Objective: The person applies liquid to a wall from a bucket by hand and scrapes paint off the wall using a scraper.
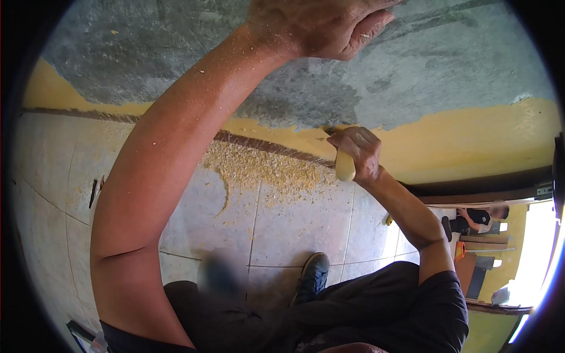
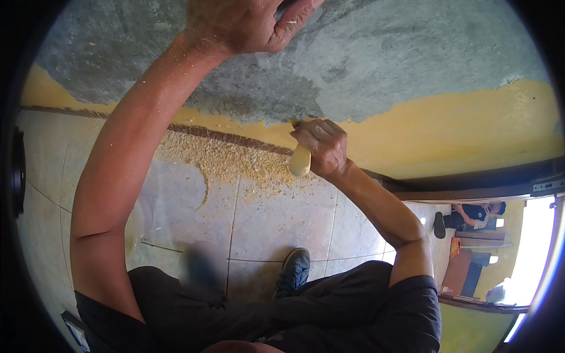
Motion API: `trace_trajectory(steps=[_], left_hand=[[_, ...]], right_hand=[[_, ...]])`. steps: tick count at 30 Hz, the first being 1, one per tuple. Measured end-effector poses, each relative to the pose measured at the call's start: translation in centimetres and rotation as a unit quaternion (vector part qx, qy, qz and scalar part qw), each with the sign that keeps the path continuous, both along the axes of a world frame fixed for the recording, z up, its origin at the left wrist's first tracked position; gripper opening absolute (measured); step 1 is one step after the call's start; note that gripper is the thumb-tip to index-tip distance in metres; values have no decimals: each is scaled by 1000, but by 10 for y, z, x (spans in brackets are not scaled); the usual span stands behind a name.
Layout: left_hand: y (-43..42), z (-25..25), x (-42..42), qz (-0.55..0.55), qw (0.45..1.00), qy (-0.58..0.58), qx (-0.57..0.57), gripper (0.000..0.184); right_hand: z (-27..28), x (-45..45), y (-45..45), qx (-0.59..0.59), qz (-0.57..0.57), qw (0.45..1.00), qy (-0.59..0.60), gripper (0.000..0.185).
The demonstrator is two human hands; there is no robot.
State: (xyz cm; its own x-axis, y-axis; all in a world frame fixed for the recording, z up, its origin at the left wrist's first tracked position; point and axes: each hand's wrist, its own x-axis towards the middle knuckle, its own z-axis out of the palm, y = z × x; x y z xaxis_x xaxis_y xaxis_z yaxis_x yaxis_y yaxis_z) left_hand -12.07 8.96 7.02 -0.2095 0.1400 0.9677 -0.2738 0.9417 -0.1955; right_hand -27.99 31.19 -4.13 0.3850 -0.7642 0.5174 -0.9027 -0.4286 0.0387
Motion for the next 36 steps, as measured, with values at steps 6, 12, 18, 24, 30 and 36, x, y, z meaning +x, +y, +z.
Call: trace_trajectory(steps=[6,12,18,24,30,36], left_hand=[[2,6,5,10,1000,-19,7,54],[-1,7,8,31,999,-15,-7,54],[5,0,8,19,999,-24,10,54],[3,-1,7,12,999,-29,11,53],[2,6,8,21,999,-26,14,53],[8,7,13,27,999,-28,11,52]], right_hand=[[-10,-2,1,-18,15,1000,2,18],[-6,9,0,-33,26,998,37,15],[-13,-2,2,-24,-15,999,-37,20],[-3,-2,3,-23,-26,999,3,25],[-39,-10,-1,20,-18,999,31,17],[-26,3,1,-38,-12,998,52,18]])
